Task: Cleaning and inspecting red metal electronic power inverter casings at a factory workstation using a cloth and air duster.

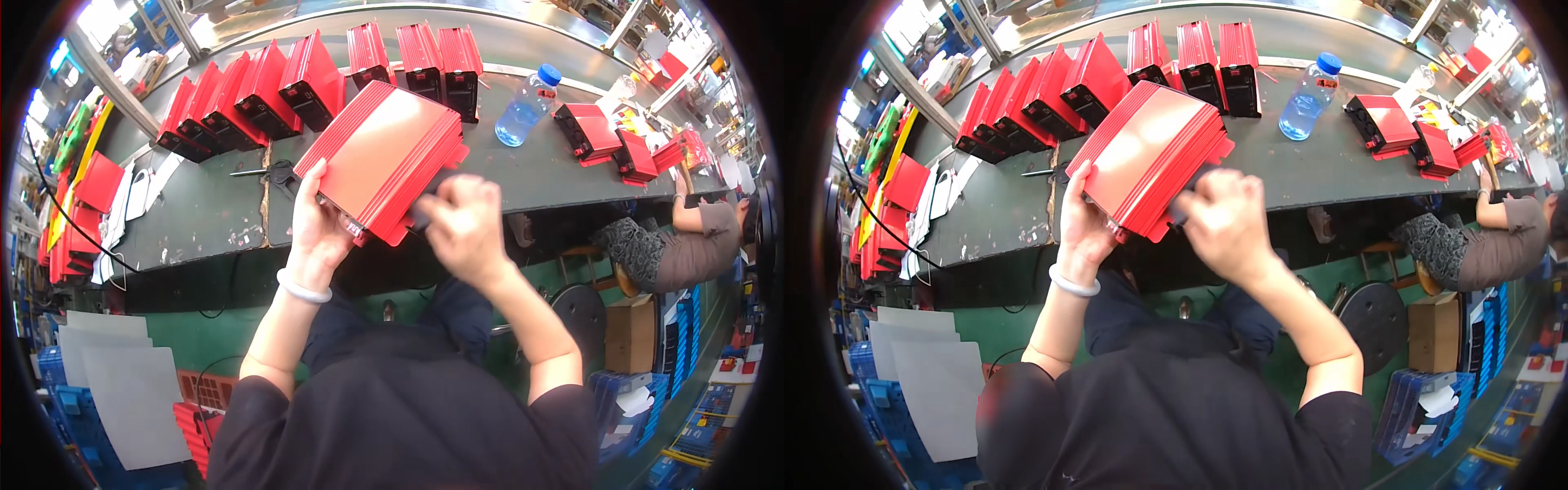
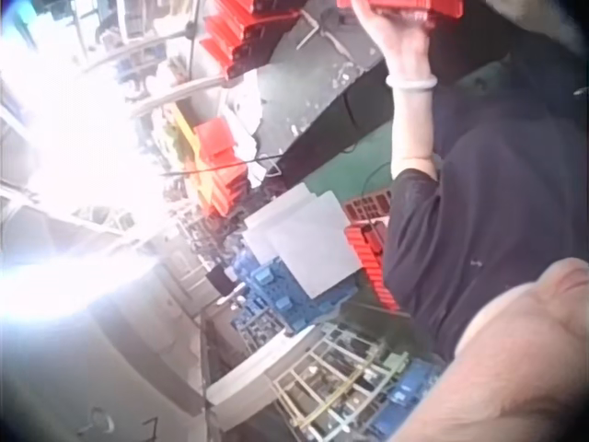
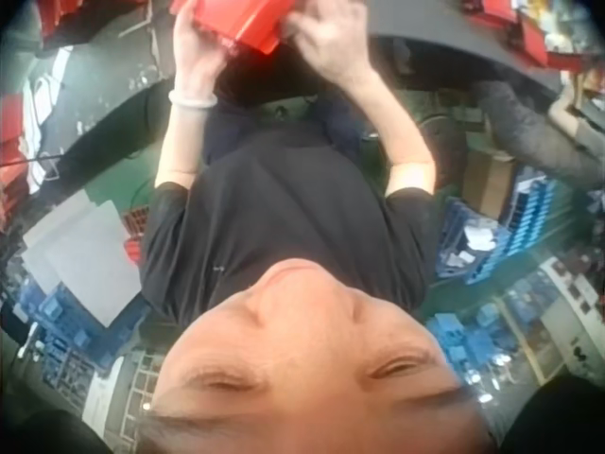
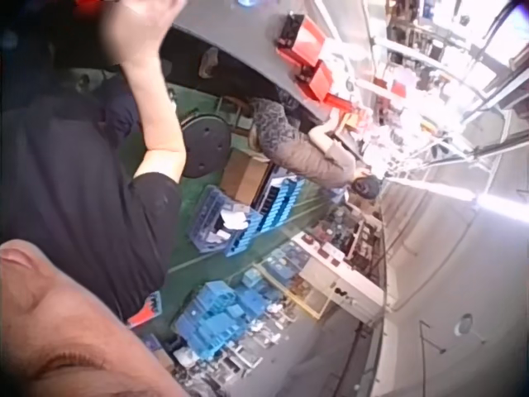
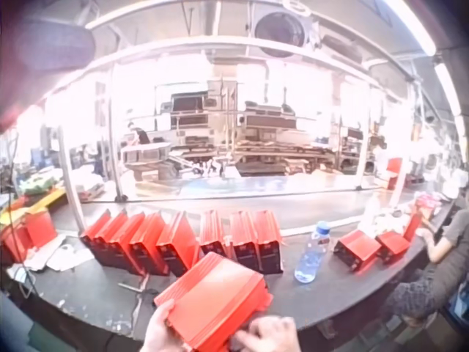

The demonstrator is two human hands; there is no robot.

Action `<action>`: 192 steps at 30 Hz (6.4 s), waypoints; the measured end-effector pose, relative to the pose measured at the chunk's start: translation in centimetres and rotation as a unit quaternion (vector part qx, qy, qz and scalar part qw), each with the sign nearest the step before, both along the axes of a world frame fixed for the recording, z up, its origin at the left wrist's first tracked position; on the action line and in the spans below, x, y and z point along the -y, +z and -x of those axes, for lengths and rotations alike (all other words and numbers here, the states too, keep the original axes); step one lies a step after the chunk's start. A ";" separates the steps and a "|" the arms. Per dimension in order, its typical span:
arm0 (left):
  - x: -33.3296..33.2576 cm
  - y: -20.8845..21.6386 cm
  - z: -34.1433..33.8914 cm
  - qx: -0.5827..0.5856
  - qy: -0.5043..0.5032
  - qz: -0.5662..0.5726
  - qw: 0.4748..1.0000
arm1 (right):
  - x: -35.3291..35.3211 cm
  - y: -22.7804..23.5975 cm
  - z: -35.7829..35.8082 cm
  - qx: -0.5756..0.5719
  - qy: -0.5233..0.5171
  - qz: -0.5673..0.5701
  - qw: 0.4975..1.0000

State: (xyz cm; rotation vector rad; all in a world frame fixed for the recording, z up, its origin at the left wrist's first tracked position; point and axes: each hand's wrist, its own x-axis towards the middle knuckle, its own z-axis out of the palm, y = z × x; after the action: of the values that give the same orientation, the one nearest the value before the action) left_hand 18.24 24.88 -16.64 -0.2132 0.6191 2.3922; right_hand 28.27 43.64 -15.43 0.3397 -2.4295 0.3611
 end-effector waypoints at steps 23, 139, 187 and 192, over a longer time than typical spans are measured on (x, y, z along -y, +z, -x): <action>-0.2 0.5 -2.0 -0.061 0.006 -0.035 0.998 | -3.8 -1.4 1.7 0.016 -0.012 0.560 0.828; 3.8 -9.7 1.4 -0.089 -0.123 -0.135 0.979 | 0.5 4.1 -3.0 -0.009 0.129 0.372 0.919; 0.3 -2.7 -1.8 -0.185 -0.145 0.171 0.957 | -2.0 -5.2 -4.3 0.170 0.064 0.748 0.639; 1.1 -0.4 -2.4 -0.266 -0.294 0.158 0.904 | -2.6 -10.4 -5.5 0.174 0.087 0.862 0.468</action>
State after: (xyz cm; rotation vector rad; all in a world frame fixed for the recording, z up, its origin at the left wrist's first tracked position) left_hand 20.64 23.75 -16.99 0.4558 1.1383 1.7372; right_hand 33.80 46.27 -25.80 -0.4838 -1.0693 2.7169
